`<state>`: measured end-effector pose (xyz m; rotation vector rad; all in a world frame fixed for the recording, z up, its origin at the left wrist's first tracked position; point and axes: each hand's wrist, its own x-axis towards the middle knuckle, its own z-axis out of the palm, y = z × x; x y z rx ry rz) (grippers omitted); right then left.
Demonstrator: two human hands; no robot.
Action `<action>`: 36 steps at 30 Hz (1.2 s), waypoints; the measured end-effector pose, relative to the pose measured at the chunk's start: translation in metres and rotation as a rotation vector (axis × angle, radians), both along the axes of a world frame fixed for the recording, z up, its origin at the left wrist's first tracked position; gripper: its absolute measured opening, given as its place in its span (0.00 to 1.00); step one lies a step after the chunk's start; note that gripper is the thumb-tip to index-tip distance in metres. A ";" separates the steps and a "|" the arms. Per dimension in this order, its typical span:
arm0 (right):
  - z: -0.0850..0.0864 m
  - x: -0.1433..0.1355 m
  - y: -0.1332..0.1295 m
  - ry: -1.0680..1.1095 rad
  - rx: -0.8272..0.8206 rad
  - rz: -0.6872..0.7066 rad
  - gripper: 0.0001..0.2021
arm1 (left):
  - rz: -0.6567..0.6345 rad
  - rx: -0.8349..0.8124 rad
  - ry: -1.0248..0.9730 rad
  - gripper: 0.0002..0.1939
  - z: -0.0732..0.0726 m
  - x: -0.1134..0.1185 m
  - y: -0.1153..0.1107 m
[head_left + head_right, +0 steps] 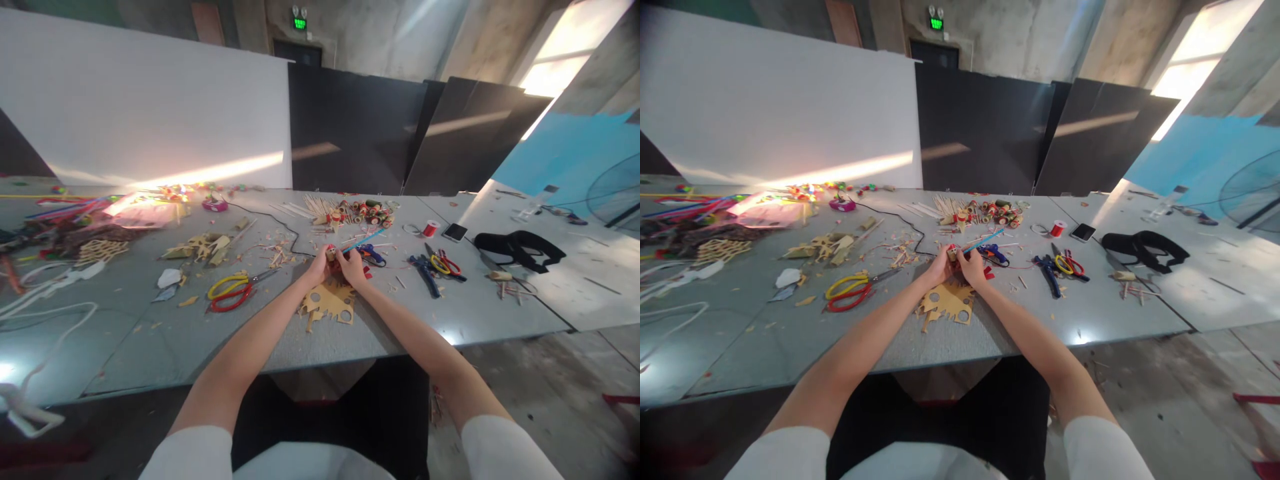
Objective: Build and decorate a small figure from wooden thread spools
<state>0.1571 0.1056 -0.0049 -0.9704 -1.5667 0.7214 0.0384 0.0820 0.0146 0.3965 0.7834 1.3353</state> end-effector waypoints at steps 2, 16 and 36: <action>-0.001 0.000 0.000 -0.001 0.008 -0.002 0.13 | -0.019 0.025 0.007 0.18 0.000 0.000 0.000; -0.006 0.004 0.007 -0.028 -0.041 -0.015 0.18 | -0.046 0.064 0.000 0.18 -0.001 -0.001 -0.001; -0.004 0.003 0.004 -0.038 -0.009 0.017 0.19 | -0.020 0.072 0.014 0.18 -0.005 -0.001 0.003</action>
